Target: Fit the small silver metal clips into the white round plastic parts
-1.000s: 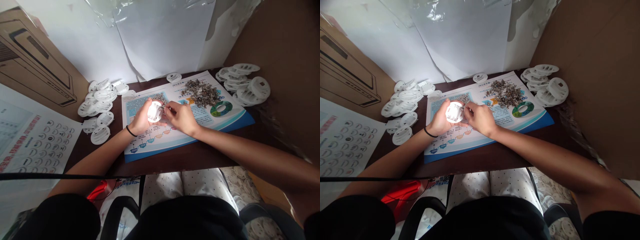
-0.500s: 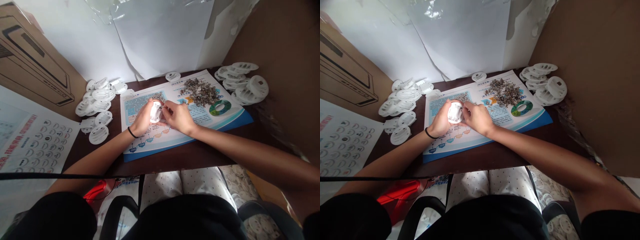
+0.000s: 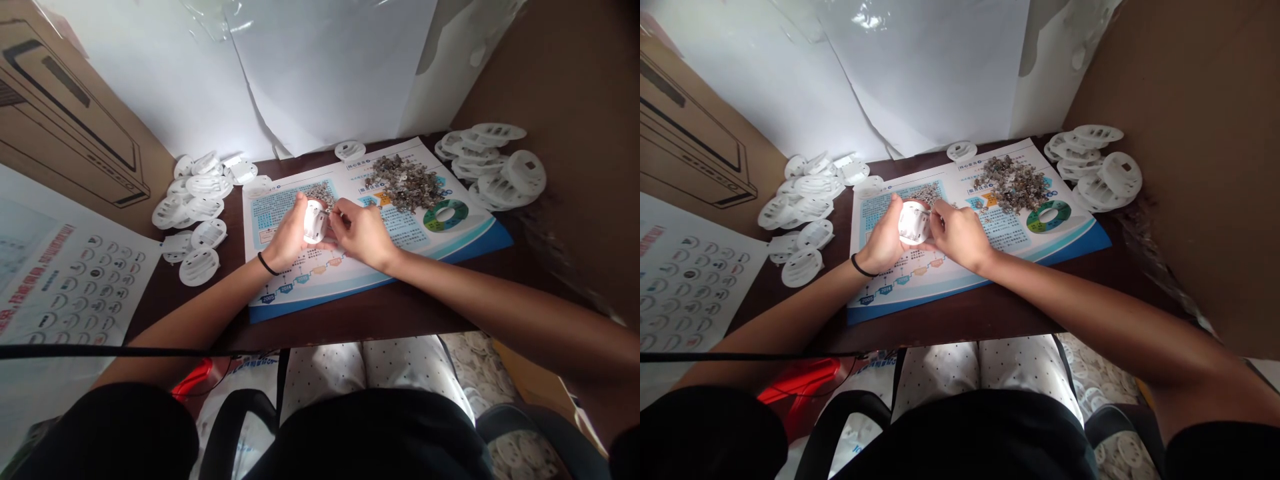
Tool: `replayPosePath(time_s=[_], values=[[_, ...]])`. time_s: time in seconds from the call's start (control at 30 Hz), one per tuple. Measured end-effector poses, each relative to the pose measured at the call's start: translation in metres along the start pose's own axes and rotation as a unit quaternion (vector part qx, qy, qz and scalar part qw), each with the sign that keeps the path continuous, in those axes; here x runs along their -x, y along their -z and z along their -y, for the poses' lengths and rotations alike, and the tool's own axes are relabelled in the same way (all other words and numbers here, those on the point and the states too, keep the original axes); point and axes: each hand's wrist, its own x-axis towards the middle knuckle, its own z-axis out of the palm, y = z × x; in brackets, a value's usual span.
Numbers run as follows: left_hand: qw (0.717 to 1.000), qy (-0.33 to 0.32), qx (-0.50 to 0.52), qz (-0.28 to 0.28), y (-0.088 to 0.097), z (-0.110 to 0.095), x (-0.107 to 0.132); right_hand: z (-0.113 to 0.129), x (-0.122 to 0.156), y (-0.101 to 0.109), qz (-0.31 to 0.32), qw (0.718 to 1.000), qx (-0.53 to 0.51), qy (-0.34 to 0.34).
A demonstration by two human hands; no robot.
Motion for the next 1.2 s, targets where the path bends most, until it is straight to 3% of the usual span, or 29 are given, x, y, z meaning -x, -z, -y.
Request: replayPosePath(time_s=[0.33, 0.5, 0.67, 1.2], values=[[0.999, -0.027, -0.02, -0.027, 0.0011, 0.0069, -0.0039, 0.0025, -0.0024, 0.0007, 0.009, 1.0, 0.023, 0.005], [1.0, -0.014, 0.007, -0.025, 0.0, 0.0085, -0.0046, 0.0011, -0.0034, -0.0004, 0.013, 1.0, 0.024, 0.009], [0.998, -0.045, -0.03, -0.023, -0.0008, 0.0075, -0.0033, 0.0004, -0.0035, -0.0007, 0.009, 1.0, 0.022, 0.01], [0.997, -0.051, -0.056, -0.024, -0.002, 0.006, -0.0029, 0.0006, -0.0034, -0.001, -0.003, 1.0, 0.014, 0.013]])
